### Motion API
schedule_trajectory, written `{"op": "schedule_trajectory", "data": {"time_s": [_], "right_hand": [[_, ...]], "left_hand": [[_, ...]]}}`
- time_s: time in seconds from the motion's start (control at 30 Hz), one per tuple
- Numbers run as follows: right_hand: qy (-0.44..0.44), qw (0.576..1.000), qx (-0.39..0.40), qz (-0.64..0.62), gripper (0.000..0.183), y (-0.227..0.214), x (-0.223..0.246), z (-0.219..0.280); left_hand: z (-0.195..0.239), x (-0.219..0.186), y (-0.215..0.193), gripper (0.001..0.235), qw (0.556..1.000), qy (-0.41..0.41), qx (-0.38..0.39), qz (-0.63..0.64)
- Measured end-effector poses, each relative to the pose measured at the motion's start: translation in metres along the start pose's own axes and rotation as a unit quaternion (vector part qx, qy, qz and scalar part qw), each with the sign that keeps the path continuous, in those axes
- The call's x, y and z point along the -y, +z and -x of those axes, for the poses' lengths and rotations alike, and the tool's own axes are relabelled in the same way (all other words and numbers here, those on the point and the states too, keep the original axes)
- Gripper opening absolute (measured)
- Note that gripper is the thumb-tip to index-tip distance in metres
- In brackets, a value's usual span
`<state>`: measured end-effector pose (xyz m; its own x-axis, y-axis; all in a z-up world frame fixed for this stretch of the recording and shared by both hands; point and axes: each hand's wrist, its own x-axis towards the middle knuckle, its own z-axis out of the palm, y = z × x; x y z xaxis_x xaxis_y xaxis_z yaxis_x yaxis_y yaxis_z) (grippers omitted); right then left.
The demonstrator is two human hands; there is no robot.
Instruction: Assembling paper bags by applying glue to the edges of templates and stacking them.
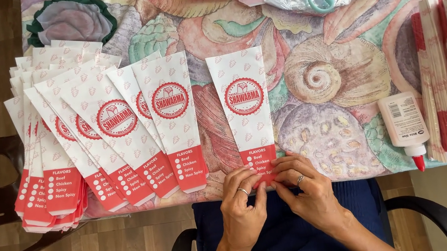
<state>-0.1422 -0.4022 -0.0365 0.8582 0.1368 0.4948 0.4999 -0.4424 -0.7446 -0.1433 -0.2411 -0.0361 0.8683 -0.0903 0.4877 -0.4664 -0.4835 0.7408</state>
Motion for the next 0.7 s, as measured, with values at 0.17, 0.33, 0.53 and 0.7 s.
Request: {"op": "schedule_trajectory", "data": {"time_s": [0.17,0.33,0.53,0.7], "right_hand": [[0.049,0.998,0.022,-0.046,0.008,-0.009,-0.002,-0.002],[0.090,0.993,0.044,-0.068,0.012,-0.014,0.002,-0.004],[-0.036,0.998,0.036,0.037,0.033,0.005,0.001,0.002],[-0.026,0.994,0.056,0.094,0.032,-0.012,-0.001,0.004]], "left_hand": [[-0.001,0.010,-0.010,0.017,0.995,-0.063,0.056,0.045],[-0.001,0.016,-0.018,0.024,0.990,-0.070,0.105,0.066],[-0.012,0.003,-0.021,0.007,0.996,0.019,0.072,0.046],[-0.020,0.033,-0.043,0.031,0.977,0.065,-0.012,-0.204]]}}
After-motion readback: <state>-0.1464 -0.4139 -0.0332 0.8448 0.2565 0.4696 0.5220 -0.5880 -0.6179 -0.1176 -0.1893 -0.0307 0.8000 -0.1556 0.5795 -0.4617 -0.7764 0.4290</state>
